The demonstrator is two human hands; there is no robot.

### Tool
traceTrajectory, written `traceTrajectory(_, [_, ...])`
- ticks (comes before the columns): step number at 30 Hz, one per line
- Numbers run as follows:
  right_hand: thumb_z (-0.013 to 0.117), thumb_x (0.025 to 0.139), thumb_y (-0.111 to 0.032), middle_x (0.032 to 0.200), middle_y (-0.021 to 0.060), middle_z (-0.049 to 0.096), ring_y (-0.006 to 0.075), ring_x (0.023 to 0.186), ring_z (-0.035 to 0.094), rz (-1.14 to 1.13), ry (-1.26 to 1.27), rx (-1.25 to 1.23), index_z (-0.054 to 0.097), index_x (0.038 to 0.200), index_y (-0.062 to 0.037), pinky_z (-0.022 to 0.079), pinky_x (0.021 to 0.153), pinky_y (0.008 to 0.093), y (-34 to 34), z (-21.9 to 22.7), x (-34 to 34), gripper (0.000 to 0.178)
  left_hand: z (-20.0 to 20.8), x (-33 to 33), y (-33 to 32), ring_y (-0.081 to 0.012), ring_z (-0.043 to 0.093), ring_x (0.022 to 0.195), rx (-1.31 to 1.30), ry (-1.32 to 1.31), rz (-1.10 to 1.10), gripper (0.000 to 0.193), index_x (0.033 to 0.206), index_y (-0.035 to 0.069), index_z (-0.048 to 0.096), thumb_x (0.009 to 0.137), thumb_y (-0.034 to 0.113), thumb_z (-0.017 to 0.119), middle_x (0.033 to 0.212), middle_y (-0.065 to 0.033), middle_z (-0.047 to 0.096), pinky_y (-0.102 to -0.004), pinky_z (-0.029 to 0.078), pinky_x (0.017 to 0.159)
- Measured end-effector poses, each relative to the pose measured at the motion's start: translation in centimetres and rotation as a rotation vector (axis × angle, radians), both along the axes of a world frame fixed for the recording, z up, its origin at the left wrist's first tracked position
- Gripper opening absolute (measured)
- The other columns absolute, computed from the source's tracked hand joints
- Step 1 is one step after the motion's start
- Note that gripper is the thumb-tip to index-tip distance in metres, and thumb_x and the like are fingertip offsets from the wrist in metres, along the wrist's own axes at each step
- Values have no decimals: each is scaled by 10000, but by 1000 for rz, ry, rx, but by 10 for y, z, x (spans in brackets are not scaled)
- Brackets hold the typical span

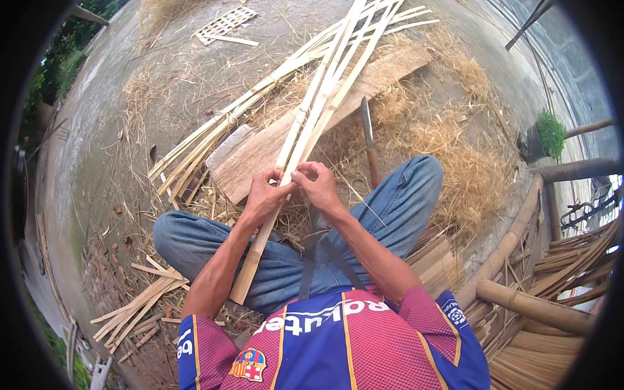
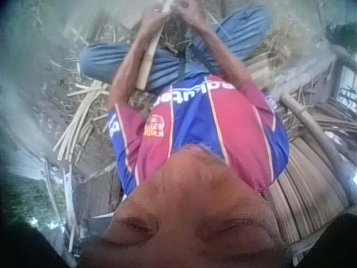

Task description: The person sits on the ground and repeatedly splits long bamboo strips into thinner slats using a fixed blade. They handle the strips one at a time, aligning them and pulling them through the blade to produce uniform pieces.

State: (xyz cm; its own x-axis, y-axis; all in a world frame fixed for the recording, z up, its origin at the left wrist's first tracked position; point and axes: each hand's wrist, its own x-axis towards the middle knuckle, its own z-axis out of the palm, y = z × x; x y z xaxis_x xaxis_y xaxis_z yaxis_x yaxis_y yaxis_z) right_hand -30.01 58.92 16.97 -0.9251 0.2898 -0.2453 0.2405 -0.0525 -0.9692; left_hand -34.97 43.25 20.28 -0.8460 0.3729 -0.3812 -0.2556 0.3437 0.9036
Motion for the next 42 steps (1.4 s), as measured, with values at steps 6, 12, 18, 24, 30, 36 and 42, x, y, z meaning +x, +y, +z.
traceTrajectory(6, [693, 904, -205, 821, 70, 673, 126, 722, 623, 16, -67, 96, 685, 966, 32, 497, 651, 272, -5, 15, 5, 245, -3, -2, -6, -77, 571, 636, 29, 7, -12, 317, 895, 19, 623, 806, 261, 807, 769, -24, 614, -231, 441, 533])
traceTrajectory(12, [645, 938, -203, 810, 88, 651, 118, 677, 611, 25, 34, 175, 665, 930, 37, 489, 627, 281, -9, 2, 21, 240, -24, -8, -10, -87, 571, 690, 181, -8, 73, 288, 964, -14, 649, 877, 256, 702, 800, -39, 628, -253, 466, 593])
traceTrajectory(18, [671, 920, -195, 857, 117, 615, 177, 799, 632, -38, 108, 322, 648, 923, 24, 489, 701, 331, -32, 4, 53, 221, -20, -3, -6, -72, 547, 763, 92, 52, -28, 202, 941, -4, 671, 907, 195, 662, 845, -6, 622, -247, 462, 673])
traceTrajectory(24, [609, 959, -415, 1007, 126, 633, 218, 874, 644, -113, 59, 42, 621, 1126, 40, 533, 779, 352, -13, 2, 40, 485, -26, -7, -14, -122, 604, 803, 34, 106, -52, 512, 1264, -25, 567, 877, 277, 714, 1015, -138, 637, -303, 510, 650])
traceTrajectory(30, [607, 967, -442, 1115, 154, 589, 234, 948, 643, -253, -79, -698, 470, 1251, 11, 584, 786, 368, 7, 1, -22, 552, 18, 42, -11, -269, 589, 1115, 187, 30, -47, 1026, 1578, 80, 21, 866, 195, 749, 1415, -240, 395, -353, 543, 820])
traceTrajectory(36, [597, 996, -238, 826, 49, 522, 112, 568, 549, -280, 149, -583, 418, 1048, -46, 540, 494, 275, -9, 24, -53, 267, 65, 116, -39, -437, 649, 1002, -455, 384, -172, 869, 1514, 9, 208, 848, 177, 739, 1187, -288, 596, -450, 561, 794])
traceTrajectory(42, [493, 1039, -280, 801, 20, 460, 66, 541, 453, -209, 315, -486, 430, 1167, -42, 450, 416, 224, -30, 131, -44, 278, 82, 112, -57, -176, 713, 701, 48, -49, -69, 228, 1209, -13, 472, 988, 5, 524, 879, -132, 688, -263, 600, 585])
